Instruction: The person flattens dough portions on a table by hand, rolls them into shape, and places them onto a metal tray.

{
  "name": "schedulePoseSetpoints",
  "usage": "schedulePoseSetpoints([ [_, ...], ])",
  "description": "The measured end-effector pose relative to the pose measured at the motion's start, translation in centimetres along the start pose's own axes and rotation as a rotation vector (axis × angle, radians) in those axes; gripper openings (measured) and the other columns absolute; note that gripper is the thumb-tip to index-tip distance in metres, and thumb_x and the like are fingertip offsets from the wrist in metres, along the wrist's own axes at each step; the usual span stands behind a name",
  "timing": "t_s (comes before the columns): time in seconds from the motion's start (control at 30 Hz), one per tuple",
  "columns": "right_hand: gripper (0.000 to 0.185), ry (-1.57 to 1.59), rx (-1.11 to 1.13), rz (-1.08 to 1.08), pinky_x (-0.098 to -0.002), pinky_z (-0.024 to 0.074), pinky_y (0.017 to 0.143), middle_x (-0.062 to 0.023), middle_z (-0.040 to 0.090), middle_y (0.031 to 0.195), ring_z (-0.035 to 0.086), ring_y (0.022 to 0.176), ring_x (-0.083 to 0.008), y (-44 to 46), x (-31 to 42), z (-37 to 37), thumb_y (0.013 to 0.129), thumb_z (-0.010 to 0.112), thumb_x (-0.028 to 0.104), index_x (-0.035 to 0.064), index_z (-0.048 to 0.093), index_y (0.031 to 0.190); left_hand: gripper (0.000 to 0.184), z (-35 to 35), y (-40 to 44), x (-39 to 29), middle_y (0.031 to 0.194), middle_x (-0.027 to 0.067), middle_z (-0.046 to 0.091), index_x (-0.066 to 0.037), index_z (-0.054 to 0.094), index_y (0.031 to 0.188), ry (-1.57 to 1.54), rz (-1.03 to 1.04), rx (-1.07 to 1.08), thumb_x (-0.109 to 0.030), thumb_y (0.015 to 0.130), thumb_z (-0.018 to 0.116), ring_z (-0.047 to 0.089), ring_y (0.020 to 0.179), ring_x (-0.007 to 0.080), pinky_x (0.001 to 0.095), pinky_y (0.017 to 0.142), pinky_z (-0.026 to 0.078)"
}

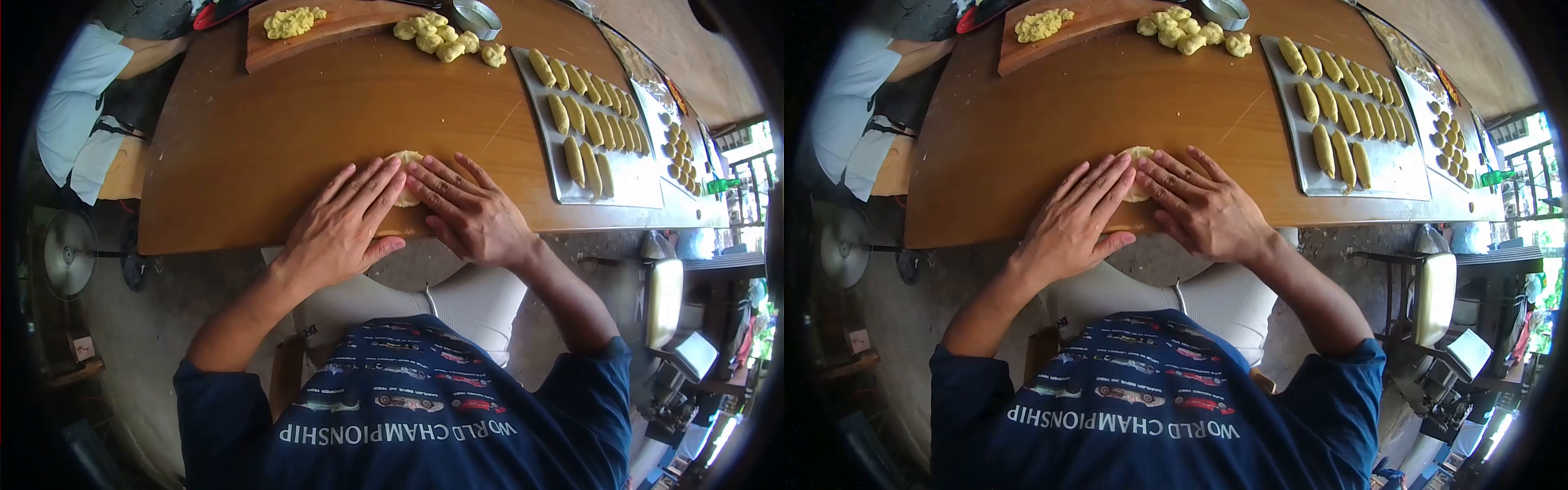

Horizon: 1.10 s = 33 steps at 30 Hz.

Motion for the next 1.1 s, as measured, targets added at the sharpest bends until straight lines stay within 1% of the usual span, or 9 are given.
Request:
schedulePoseSetpoints([
  [0.23, 0.066, -0.029, 0.002, -0.045, -0.056, 0.0244, 0.141, -0.0115, 0.051, 0.176, 0.04, 0.168, -0.024, 0.0, -0.3, 0.4, 0.114, 0.063, 0.034, 0.0055, 0.049, 0.171, 0.091, -0.5, 0.1, 0.7, 0.182, 0.018, 0.038, 0.001, 0.04, 0.173, -0.002, 0.098, 0.05, -0.056, 0.108, 0.067, 0.035, 0.169, 0.0345, 0.0541, 0.139, 0.028],
  [0.5, 0.063, -0.038, 0.041, -0.12, -0.056, 0.0235, 0.142, -0.0114, 0.051, 0.176, 0.041, 0.168, -0.0245, -0.2, 0.1, 0.3, 0.114, 0.063, 0.039, 0.0068, 0.053, 0.168, 0.115, -0.3, -0.5, 1.0, 0.184, 0.0179, 0.032, -0.001, 0.015, 0.18, -0.126, 0.062, 0.037, -0.042, 0.097, 0.084, 0.034, 0.17, 0.0333, 0.0521, 0.141, 0.025],
  [0.63, 0.058, -0.003, 0.005, -0.124, -0.0572, 0.0255, 0.141, -0.0123, 0.056, 0.172, 0.046, 0.165, -0.0257, -0.1, 0.0, 0.0, 0.114, 0.063, 0.036, 0.0076, 0.057, 0.165, 0.116, -0.3, -0.4, 0.8, 0.184, 0.0201, 0.031, 0.0, 0.018, 0.179, -0.05, 0.087, 0.06, -0.04, 0.095, 0.087, 0.032, 0.171, 0.0349, 0.052, 0.141, 0.025],
  [0.73, 0.053, 0.197, -0.052, -0.081, -0.0577, 0.0292, 0.139, -0.0136, 0.062, 0.166, 0.055, 0.158, -0.0298, 0.6, -1.7, -0.5, 0.114, 0.063, 0.031, 0.007, 0.061, 0.161, 0.119, -0.6, 0.9, 0.6, 0.185, 0.0227, 0.027, 0.0, 0.019, 0.179, -0.01, 0.097, 0.13, -0.036, 0.09, 0.09, 0.028, 0.172, 0.0363, 0.0514, 0.142, 0.024],
  [0.8, 0.047, 0.431, -0.316, 0.071, -0.0568, 0.0295, 0.139, -0.0148, 0.07, 0.157, 0.06, 0.153, -0.033, 2.0, -5.2, -3.1, 0.112, 0.064, 0.025, 0.0045, 0.066, 0.155, 0.122, -0.4, 1.9, 0.4, 0.185, 0.0245, 0.024, 0.001, 0.02, 0.179, -0.046, 0.097, 0.197, -0.033, 0.087, 0.093, 0.025, 0.173, 0.0375, 0.0507, 0.142, 0.025],
  [0.83, 0.04, 0.366, -0.429, 0.156, -0.0514, 0.0501, 0.124, -0.0159, 0.074, 0.15, 0.077, 0.128, -0.0367, 3.4, -6.6, -3.9, 0.113, 0.064, 0.03, 0.0053, 0.073, 0.144, 0.122, 0.0, 2.1, 0.2, 0.185, 0.0245, 0.024, 0.001, 0.02, 0.179, -0.042, 0.096, 0.195, -0.033, 0.087, 0.093, 0.025, 0.173, 0.0375, 0.0507, 0.142, 0.025],
  [0.9, 0.037, 0.443, -0.549, 0.266, -0.0481, 0.0627, 0.093, -0.019, 0.082, 0.123, 0.081, 0.09, -0.0341, 6.2, -9.5, -4.4, 0.114, 0.065, 0.036, 0.0081, 0.078, 0.134, 0.122, 0.3, 2.2, -0.5, 0.186, 0.0237, 0.023, 0.001, 0.021, 0.179, -0.089, 0.173, 0.088, -0.031, 0.086, 0.093, 0.025, 0.173, 0.0375, 0.0507, 0.142, 0.024],
  [0.97, 0.037, 0.39, -0.598, 0.313, -0.0487, 0.0582, 0.072, -0.0198, 0.08, 0.096, 0.072, 0.067, -0.0334, 9.1, -12.2, -4.4, 0.114, 0.065, 0.041, 0.0102, 0.08, 0.129, 0.121, 0.4, 2.2, -0.7, 0.186, 0.0228, 0.023, 0.0, 0.022, 0.179, -0.06, 0.16, 0.1, -0.03, 0.086, 0.094, 0.025, 0.173, 0.0377, 0.0506, 0.142, 0.024],
  [1.1, 0.039, 0.373, -0.52, 0.377, -0.0483, 0.0582, 0.073, -0.0195, 0.075, 0.079, 0.072, 0.071, -0.0367, 13.0, -14.2, -4.1, 0.114, 0.064, 0.043, 0.0084, 0.081, 0.124, 0.118, 0.3, 2.2, -1.1, 0.188, 0.0199, 0.021, -0.001, 0.024, 0.178, 0.006, 0.112, 0.138, -0.027, 0.086, 0.093, 0.024, 0.173, 0.0379, 0.0517, 0.142, 0.024],
])
Point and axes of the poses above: each hand's wrist, its own y-axis towards the middle knuckle, its own z-axis out of the palm, x = y × z, the point moved 7 cm from there along y, towards the middle knuckle
